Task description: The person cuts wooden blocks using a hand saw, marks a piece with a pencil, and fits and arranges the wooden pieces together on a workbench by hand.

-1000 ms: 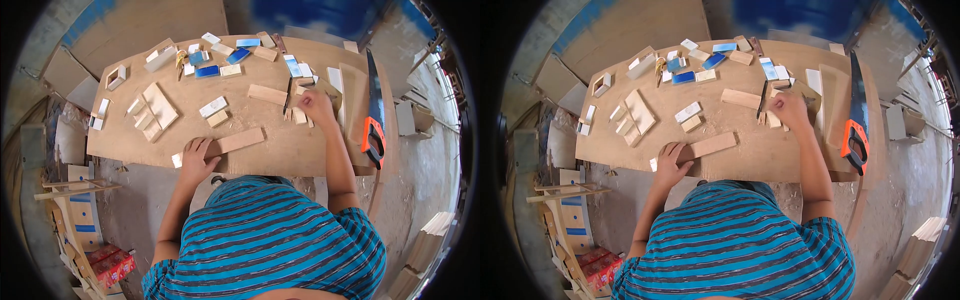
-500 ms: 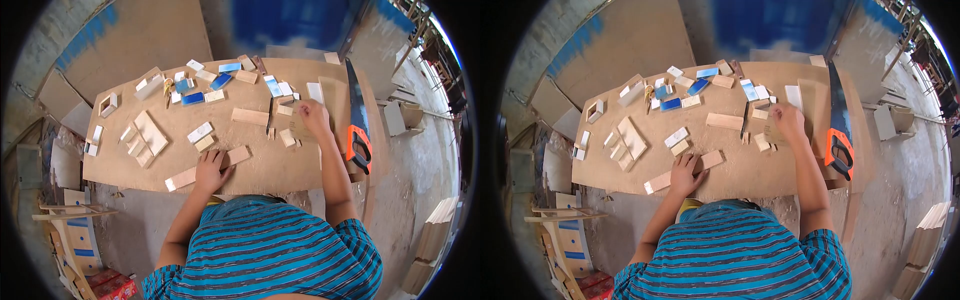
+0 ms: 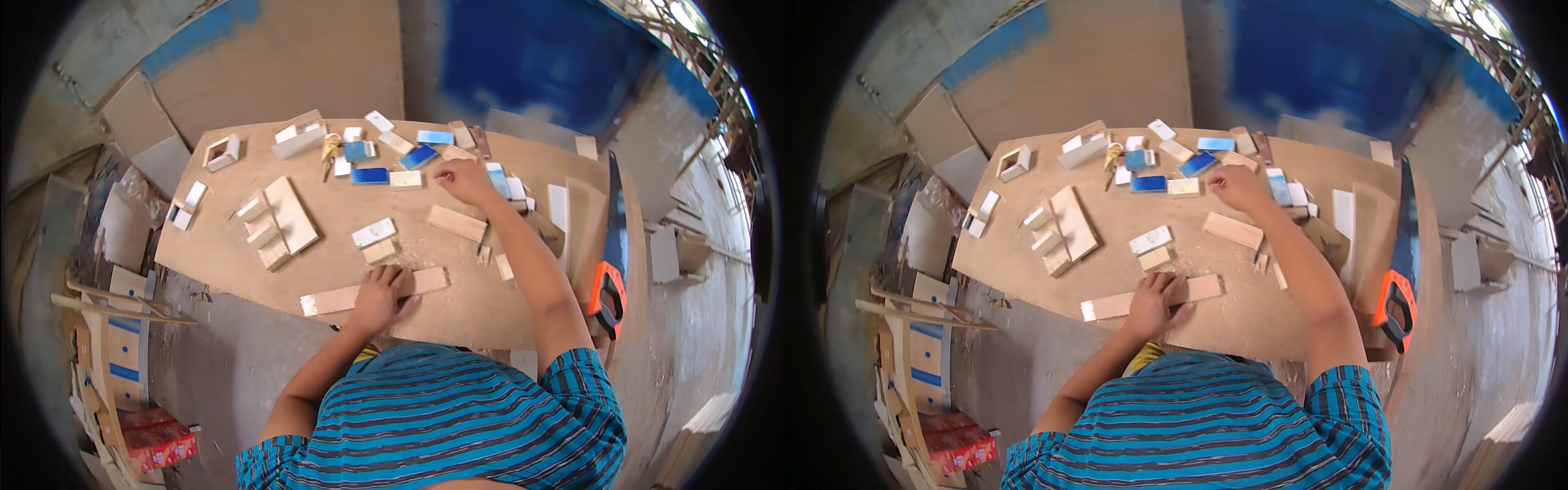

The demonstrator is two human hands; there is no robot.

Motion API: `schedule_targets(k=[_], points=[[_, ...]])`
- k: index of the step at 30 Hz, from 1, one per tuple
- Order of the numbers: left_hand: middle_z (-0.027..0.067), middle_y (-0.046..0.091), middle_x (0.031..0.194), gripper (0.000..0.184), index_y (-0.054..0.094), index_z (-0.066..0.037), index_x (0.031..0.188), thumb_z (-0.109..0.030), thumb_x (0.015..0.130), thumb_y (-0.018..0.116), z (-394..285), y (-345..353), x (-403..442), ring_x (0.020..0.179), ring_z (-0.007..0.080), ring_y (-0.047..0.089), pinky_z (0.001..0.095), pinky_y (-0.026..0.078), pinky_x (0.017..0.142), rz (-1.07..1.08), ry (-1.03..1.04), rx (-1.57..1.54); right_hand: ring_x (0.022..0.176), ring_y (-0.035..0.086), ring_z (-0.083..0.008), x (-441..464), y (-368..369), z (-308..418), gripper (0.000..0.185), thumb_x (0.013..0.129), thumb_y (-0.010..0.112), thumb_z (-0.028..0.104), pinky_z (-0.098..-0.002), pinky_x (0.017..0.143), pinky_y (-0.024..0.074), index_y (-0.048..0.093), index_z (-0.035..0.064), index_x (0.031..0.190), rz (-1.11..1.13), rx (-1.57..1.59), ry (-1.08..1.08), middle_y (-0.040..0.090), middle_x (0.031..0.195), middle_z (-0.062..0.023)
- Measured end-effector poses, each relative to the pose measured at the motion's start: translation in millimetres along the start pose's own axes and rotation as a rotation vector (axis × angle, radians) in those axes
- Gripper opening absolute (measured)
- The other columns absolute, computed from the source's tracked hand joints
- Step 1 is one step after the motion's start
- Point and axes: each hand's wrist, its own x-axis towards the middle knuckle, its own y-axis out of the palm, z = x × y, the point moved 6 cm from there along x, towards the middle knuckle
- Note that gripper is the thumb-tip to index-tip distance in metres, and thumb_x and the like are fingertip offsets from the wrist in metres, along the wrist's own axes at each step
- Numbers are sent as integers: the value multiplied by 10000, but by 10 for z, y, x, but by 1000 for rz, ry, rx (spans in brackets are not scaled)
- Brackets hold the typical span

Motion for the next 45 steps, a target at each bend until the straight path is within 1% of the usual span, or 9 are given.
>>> schedule_targets(k=[6, 15, 21, 26, 27, 30, 34, 39, 45], points=[[153, 575, 1104, 544, 581, -5, 1181, -344, 768, 683, -8, -4, -22, 989, 335, 541, 434, 457, 864, -27, 28, 27, 824, 659, -302, 872, 690, 204, 161, 781, 644, 199, -401, 753, 521, 706, 73, 860, 2, 34, 38, 690, 848, -137], [141, 540, 1156, 537, 542, -6, 1193, -326, 783, 676, 45, -27, -31, 1032, 321, 518, 430, 455, 866, -17, 48, -36, 999, 621, -339, 1699, 1381, 690, 437, 779, 706, 260, -429, 879, 493, 635, 126, 1189, 217, -283, 55, 659, 1054, -165], [142, 536, 1151, 532, 540, -4, 1191, -319, 783, 672, 79, 16, -28, 1025, 316, 519, 422, 450, 869, -19, 69, -28, 1014, 619, -301, 1621, 1196, 688, 322, 693, 755, 256, -414, 837, 516, 700, 120, 980, 128, -272, 74, 628, 1091, -123], [147, 543, 1140, 531, 544, 3, 1195, -322, 791, 658, 79, 11, -10, 1025, 317, 524, 430, 440, 885, 14, 40, -57, 819, 645, -295, 1152, 904, 423, 246, 683, 763, 231, -390, 770, 514, 682, 86, 864, 131, 41, 157, 665, 899, -113], [148, 547, 1134, 533, 548, 6, 1196, -322, 791, 658, 84, 24, -13, 1027, 318, 524, 430, 439, 888, 18, 29, -54, 697, 623, -213, 1021, 858, 326, 239, 720, 753, 218, -336, 674, 517, 658, 68, 880, 183, 178, 151, 658, 794, -76], [152, 558, 1118, 538, 560, 14, 1200, -319, 789, 659, 83, 60, -22, 1032, 321, 523, 427, 437, 898, 34, 14, -53, 655, 584, -123, 373, 589, 250, 256, 741, 763, 209, -279, 579, 500, 635, 54, 900, 383, 594, 390, 640, 783, -35], [150, 564, 1113, 551, 573, 2, 1204, -325, 774, 676, 74, 42, -10, 1040, 325, 519, 417, 436, 905, 38, -6, -57, 621, 560, -80, -795, 285, 226, 218, 769, 744, 166, -253, 528, 470, 623, 45, 905, 479, 652, 581, 623, 757, 0], [136, 564, 1100, 540, 595, -32, 1184, -310, 736, 713, 72, 47, 2, 1043, 319, 517, 418, 442, 889, 28, -59, -65, 560, 546, -201, -1574, 144, 291, 283, 742, 745, 241, -331, 533, 429, 599, 18, 835, 218, 145, 438, 590, 652, -104], [126, 565, 1090, 538, 604, -25, 1160, -252, 693, 745, 19, 84, 28, 1037, 319, 518, 416, 453, 880, 10, -87, -72, 572, 558, -263, -1751, 315, 343, 335, 757, 735, 299, -362, 549, 428, 598, 0, 821, 84, 236, 427, 574, 641, -145]])
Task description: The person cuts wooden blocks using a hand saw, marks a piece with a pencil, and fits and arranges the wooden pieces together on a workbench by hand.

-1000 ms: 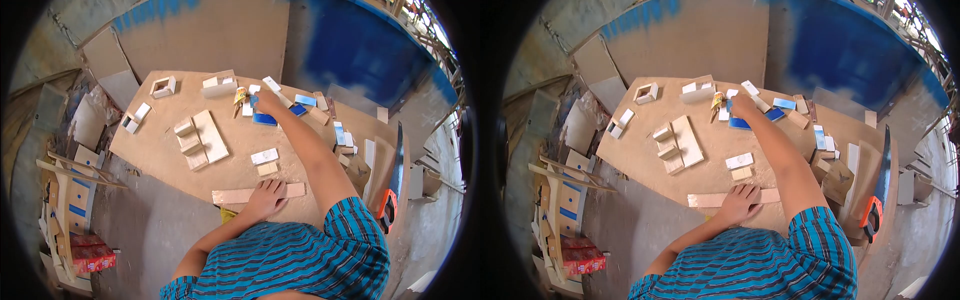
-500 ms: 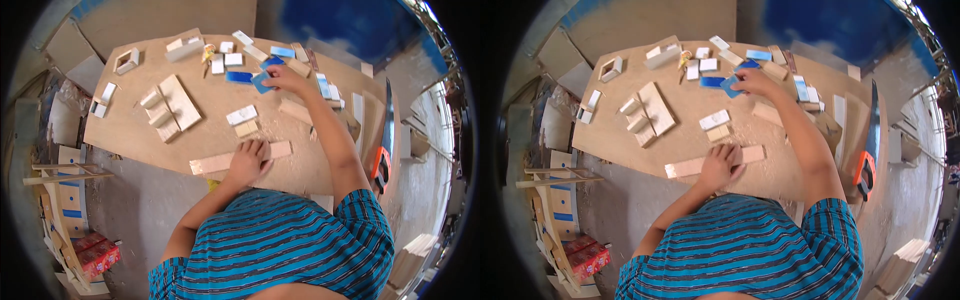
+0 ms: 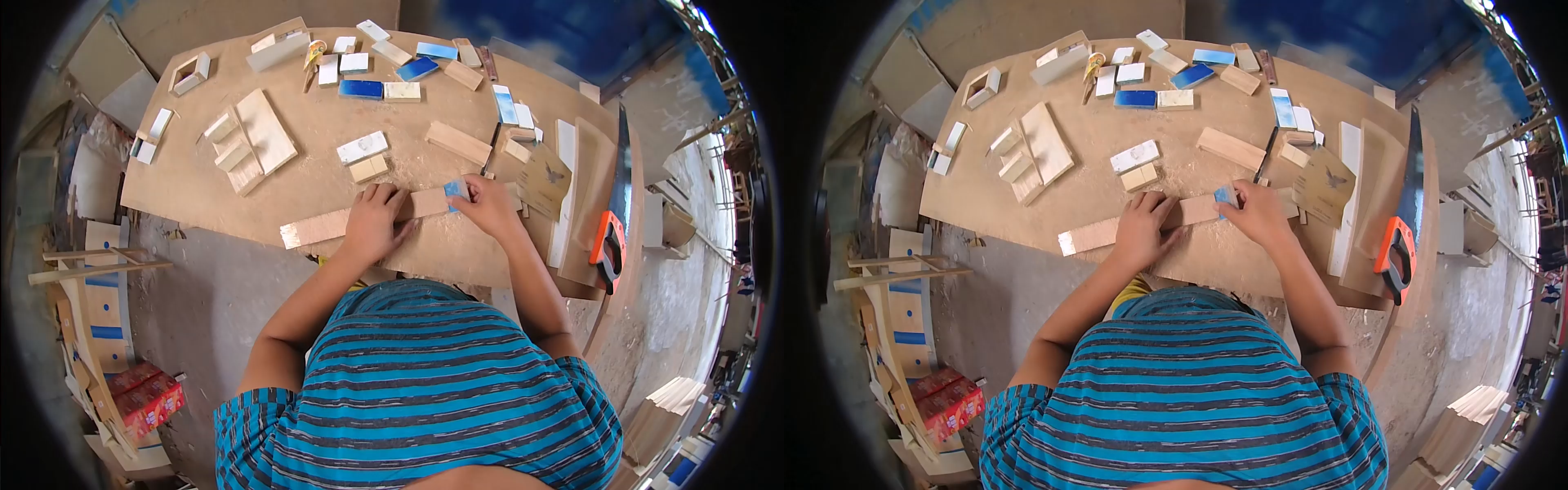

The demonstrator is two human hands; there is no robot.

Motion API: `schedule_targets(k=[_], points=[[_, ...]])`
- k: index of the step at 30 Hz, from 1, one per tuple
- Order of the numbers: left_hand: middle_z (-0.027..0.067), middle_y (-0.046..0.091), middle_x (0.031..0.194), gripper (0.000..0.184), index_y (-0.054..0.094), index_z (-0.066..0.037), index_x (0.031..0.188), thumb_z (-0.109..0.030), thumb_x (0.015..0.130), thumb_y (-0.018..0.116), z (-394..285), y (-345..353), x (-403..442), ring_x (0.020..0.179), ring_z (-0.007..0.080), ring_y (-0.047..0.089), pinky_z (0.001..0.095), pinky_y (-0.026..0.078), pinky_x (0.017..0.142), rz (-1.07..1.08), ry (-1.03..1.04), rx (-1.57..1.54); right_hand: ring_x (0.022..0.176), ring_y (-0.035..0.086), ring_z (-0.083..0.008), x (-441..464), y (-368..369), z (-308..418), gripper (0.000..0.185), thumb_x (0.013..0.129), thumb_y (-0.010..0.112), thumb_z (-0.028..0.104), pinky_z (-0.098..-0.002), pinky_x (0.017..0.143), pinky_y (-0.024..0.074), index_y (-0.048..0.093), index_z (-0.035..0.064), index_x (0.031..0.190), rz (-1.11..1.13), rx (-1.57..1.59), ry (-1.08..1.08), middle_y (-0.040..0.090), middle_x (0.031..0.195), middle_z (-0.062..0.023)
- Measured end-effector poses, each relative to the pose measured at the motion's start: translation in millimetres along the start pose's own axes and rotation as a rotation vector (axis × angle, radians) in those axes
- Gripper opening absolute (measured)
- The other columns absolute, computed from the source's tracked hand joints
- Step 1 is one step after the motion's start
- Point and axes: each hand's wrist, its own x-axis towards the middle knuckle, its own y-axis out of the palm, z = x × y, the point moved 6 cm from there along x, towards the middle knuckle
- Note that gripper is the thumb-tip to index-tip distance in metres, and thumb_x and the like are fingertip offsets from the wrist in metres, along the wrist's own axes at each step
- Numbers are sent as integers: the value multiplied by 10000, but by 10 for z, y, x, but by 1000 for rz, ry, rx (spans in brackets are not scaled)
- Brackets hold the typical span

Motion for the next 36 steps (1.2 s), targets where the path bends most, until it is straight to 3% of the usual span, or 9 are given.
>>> schedule_targets(k=[3, 9, 12, 21, 24, 30, 36], points=[[126, 565, 1088, 538, 607, -24, 1155, -238, 682, 751, -10, 9, -1, 1029, 320, 522, 411, 461, 874, -8, -9, -22, 585, 581, -253, -13, -9, 39, 329, 802, 704, 312, -353, 562, 440, 620, -3, 840, 72, 14, 36, 597, 653, -141], [127, 570, 1071, 537, 612, -26, 1147, -231, 672, 757, -1, 3, -2, 1003, 325, 534, 403, 467, 871, -19, -8, -30, 596, 599, -139, -9, 82, -108, 302, 863, 657, 288, -301, 573, 462, 655, -12, 899, 121, 328, 154, 623, 658, -86], [126, 571, 1062, 537, 615, -27, 1138, -232, 665, 767, 6, 4, 3, 992, 325, 536, 404, 466, 866, -25, -9, -36, 597, 589, -103, -17, 64, -108, 270, 871, 646, 247, -281, 569, 462, 652, -22, 890, 169, 183, 104, 613, 653, -61], [117, 576, 1046, 530, 626, -45, 1118, -244, 654, 790, 28, 4, 38, 957, 323, 535, 404, 460, 851, -46, -5, -59, 658, 593, -97, -147, -65, -250, 205, 877, 606, 169, -277, 582, 497, 637, -14, 965, 71, 379, 116, 620, 767, -59], [117, 580, 1038, 524, 631, -41, 1108, -244, 653, 792, 18, 6, 36, 955, 321, 537, 405, 460, 852, -52, -6, -70, 716, 625, -154, -167, -173, -203, 219, 849, 595, 135, -307, 647, 515, 640, -5, 1012, 110, 414, 247, 648, 835, -95], [122, 586, 1046, 537, 633, -32, 1126, -251, 660, 783, -51, 30, -8, 959, 318, 543, 406, 462, 849, -32, 18, -72, 909, 645, -349, 34, -265, 47, 412, 742, 661, 209, -393, 803, 502, 650, 46, 1120, 231, -129, -33, 667, 974, -211], [126, 591, 1036, 532, 640, -26, 1122, -258, 663, 778, -75, 68, -18, 962, 312, 546, 405, 465, 846, -24, -5, -76, 887, 657, -348, 141, -208, 287, 481, 718, 704, 244, -387, 782, 511, 645, 28, 1143, 174, -232, -50, 672, 933, -223]])
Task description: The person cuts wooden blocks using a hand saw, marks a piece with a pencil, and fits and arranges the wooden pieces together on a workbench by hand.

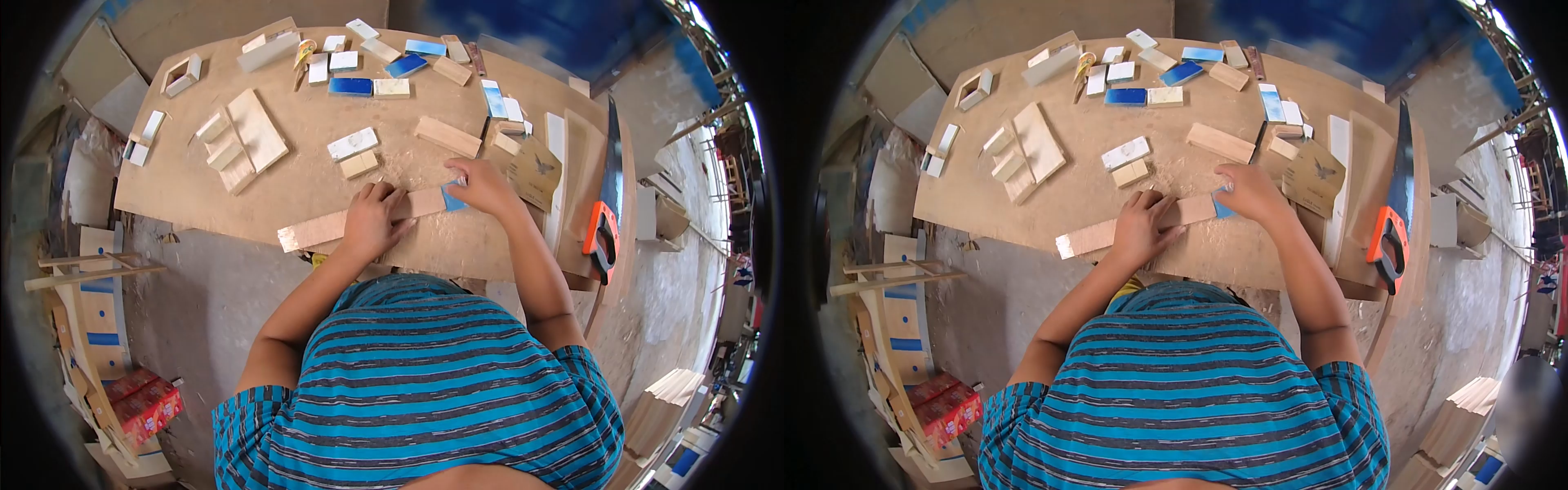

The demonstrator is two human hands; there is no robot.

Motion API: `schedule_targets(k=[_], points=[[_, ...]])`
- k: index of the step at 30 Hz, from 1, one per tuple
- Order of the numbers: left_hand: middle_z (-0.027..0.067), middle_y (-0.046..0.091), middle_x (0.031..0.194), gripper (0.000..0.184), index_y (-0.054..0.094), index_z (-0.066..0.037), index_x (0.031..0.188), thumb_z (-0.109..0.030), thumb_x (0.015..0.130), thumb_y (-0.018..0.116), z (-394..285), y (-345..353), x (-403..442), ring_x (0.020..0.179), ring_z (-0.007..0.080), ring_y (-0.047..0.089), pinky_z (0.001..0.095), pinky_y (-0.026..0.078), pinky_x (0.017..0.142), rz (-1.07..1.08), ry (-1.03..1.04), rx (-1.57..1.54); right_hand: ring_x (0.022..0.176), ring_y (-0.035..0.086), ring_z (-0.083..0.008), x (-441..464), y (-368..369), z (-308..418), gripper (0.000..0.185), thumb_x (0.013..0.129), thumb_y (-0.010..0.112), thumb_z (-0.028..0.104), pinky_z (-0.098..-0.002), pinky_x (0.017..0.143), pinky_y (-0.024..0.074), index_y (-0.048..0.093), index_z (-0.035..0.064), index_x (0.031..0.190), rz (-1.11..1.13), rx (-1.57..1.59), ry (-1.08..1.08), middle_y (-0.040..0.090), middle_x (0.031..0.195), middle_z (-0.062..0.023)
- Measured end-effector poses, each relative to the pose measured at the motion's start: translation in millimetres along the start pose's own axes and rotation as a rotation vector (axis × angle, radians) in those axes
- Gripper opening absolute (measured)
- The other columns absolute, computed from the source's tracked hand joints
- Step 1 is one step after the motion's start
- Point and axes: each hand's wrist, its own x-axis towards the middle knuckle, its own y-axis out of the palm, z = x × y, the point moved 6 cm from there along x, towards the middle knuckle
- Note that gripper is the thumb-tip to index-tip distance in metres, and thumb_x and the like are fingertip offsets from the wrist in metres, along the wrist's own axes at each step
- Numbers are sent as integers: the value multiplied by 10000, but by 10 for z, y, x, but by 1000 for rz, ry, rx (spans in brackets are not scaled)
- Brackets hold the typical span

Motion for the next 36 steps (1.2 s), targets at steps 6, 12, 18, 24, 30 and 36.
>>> schedule_targets(k=[6, 12, 18, 24, 30, 36], points=[[110, 592, 1028, 511, 649, -43, 1104, -260, 660, 778, 9, 14, -8, 972, 298, 538, 408, 464, 844, -9, -20, 9, 869, 672, -267, -13, 96, -170, 538, 760, 736, 358, -346, 747, 516, 639, 18, 1166, 27, 236, 233, 686, 950, -217], [109, 591, 1025, 516, 625, -53, 1076, -210, 618, 804, -14, -8, -13, 952, 310, 552, 410, 467, 831, 0, -72, 7, 871, 641, -163, -113, 289, -427, 471, 798, 732, 242, -304, 745, 502, 624, 6, 1190, 100, 515, 143, 688, 982, -192], [129, 598, 998, 499, 548, -60, 1061, -182, 639, 784, -154, -100, -6, 866, 317, 610, 410, 489, 757, 2, -69, 70, 782, 621, -128, -382, 301, -259, 529, 766, 711, 51, -273, 674, 482, 566, 50, 1275, -13, 478, 32, 687, 1014, -138], [143, 629, 835, 332, 534, -59, 1016, -164, 742, 691, -227, -66, 13, 742, 329, 639, 432, 500, 670, 107, -92, 106, 857, 655, -346, -601, 357, 62, 552, 760, 658, 24, -350, 746, 513, 540, 71, 1298, -271, 278, -29, 644, 1041, -227], [145, 637, 835, 257, 577, -70, 1004, -152, 773, 654, -286, 120, 72, 775, 344, 634, 455, 496, 661, 158, -14, 84, 1046, 598, -405, -740, 514, 54, 622, 724, 539, -37, -387, 893, 483, 496, 67, 1336, -320, 461, -208, 615, 1128, -247], [135, 639, 868, 218, 630, -87, 954, -195, 767, 654, -254, 174, 261, 811, 358, 624, 458, 501, 697, 262, -98, 52, 1224, 543, -277, -717, 581, -181, 619, 763, 462, -91, -327, 1001, 413, 465, 38, 1368, -279, 483, -173, 578, 1267, -214]])
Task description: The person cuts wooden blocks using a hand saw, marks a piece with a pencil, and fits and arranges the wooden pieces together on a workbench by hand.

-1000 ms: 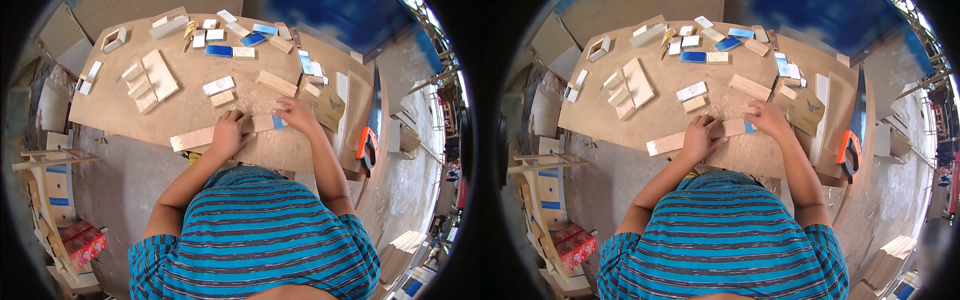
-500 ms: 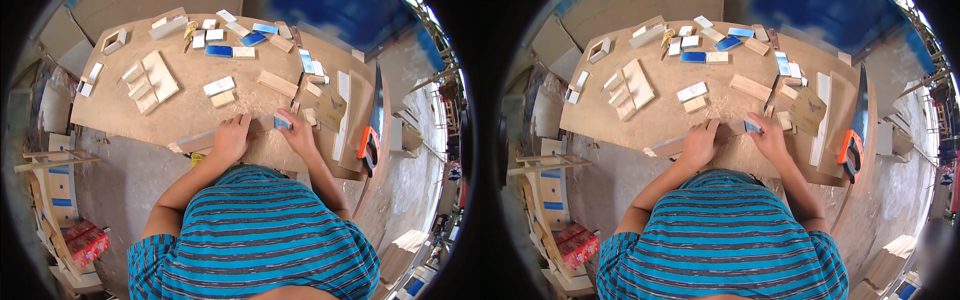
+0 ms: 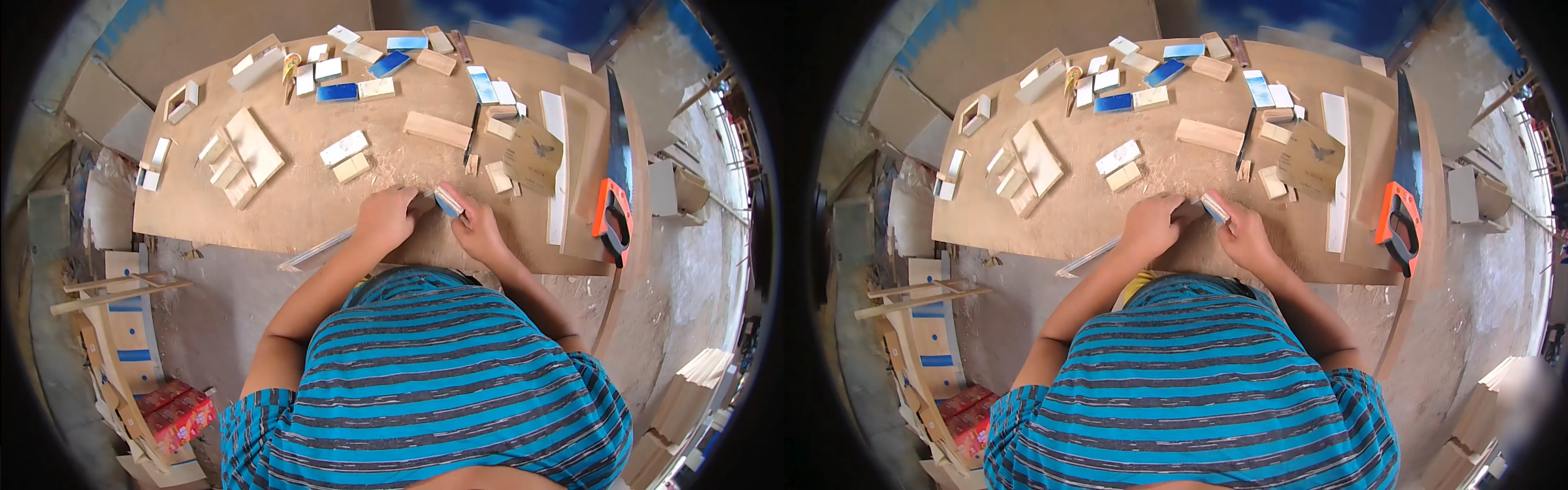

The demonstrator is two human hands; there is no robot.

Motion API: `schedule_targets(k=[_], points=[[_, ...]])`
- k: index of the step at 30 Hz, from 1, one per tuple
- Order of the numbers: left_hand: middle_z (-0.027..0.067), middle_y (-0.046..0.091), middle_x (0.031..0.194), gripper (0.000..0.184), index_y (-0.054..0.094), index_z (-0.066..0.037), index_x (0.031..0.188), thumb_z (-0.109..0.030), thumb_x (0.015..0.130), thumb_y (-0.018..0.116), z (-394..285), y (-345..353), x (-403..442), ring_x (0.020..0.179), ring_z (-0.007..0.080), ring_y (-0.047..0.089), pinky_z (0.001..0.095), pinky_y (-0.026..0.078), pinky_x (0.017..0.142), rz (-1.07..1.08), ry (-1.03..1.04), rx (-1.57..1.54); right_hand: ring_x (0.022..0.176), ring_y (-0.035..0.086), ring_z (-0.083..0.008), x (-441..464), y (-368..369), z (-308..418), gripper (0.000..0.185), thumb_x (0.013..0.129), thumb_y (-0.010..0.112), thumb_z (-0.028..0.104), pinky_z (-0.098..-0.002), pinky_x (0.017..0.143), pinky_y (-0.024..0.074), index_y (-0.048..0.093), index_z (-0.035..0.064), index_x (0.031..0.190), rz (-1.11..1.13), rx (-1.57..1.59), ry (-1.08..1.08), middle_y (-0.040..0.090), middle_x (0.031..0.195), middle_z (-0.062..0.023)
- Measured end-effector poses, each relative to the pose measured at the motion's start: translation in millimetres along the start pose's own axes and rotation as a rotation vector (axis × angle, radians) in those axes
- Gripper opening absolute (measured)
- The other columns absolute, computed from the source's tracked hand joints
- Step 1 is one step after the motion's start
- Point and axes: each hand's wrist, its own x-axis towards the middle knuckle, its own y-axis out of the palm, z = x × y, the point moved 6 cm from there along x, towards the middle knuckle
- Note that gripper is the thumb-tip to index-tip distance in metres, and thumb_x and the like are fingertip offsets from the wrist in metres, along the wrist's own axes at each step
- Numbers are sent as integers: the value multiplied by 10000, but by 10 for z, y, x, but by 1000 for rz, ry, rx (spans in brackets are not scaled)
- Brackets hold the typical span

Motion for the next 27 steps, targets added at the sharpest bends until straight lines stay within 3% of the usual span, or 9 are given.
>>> schedule_targets(k=[4, 7, 10, 13, 25, 27], points=[[142, 637, 875, 225, 635, -81, 950, -204, 763, 662, -60, -8, 115, 835, 359, 621, 453, 503, 711, -11, -6, 61, 1182, 573, -279, 84, -46, 18, 593, 777, 491, -81, -337, 973, 436, 471, 29, 1359, -82, 39, 17, 582, 1253, -217], [145, 631, 875, 219, 640, -76, 932, -198, 753, 669, -80, 11, 185, 840, 363, 618, 452, 500, 713, -31, 4, 83, 1001, 607, -373, 193, -104, 123, 597, 746, 561, -60, -378, 847, 494, 508, 70, 1325, -167, -70, -122, 605, 1158, -206], [153, 622, 883, 208, 644, -64, 902, -188, 738, 676, -41, 84, 248, 841, 369, 613, 449, 494, 715, -32, 44, -3, 938, 626, -238, 236, -158, 98, 588, 763, 574, -56, -302, 827, 484, 515, 67, 1335, -94, -51, -53, 631, 1088, -163], [165, 613, 892, 206, 645, -49, 877, -182, 723, 679, 25, 160, 291, 844, 378, 605, 450, 487, 723, -8, 63, -89, 749, 591, -285, 283, -247, 65, 581, 725, 620, -33, -346, 698, 490, 569, 114, 1285, 11, 45, 36, 625, 978, -163], [184, 591, 860, 223, 593, -5, 758, -185, 678, 697, 96, 244, 392, 832, 395, 586, 451, 467, 713, 50, 77, -129, 780, 610, -345, 180, -242, 85, 595, 722, 651, 14, -403, 707, 490, 559, 124, 1300, 12, -100, -23, 645, 951, -184], [185, 591, 859, 224, 588, -4, 747, -186, 677, 698, 100, 257, 395, 829, 395, 586, 451, 466, 709, 44, 81, -139, 726, 591, -320, 172, -240, 65, 591, 733, 653, 33, -368, 667, 483, 550, 114, 1310, 8, -120, -33, 649, 943, -184]])
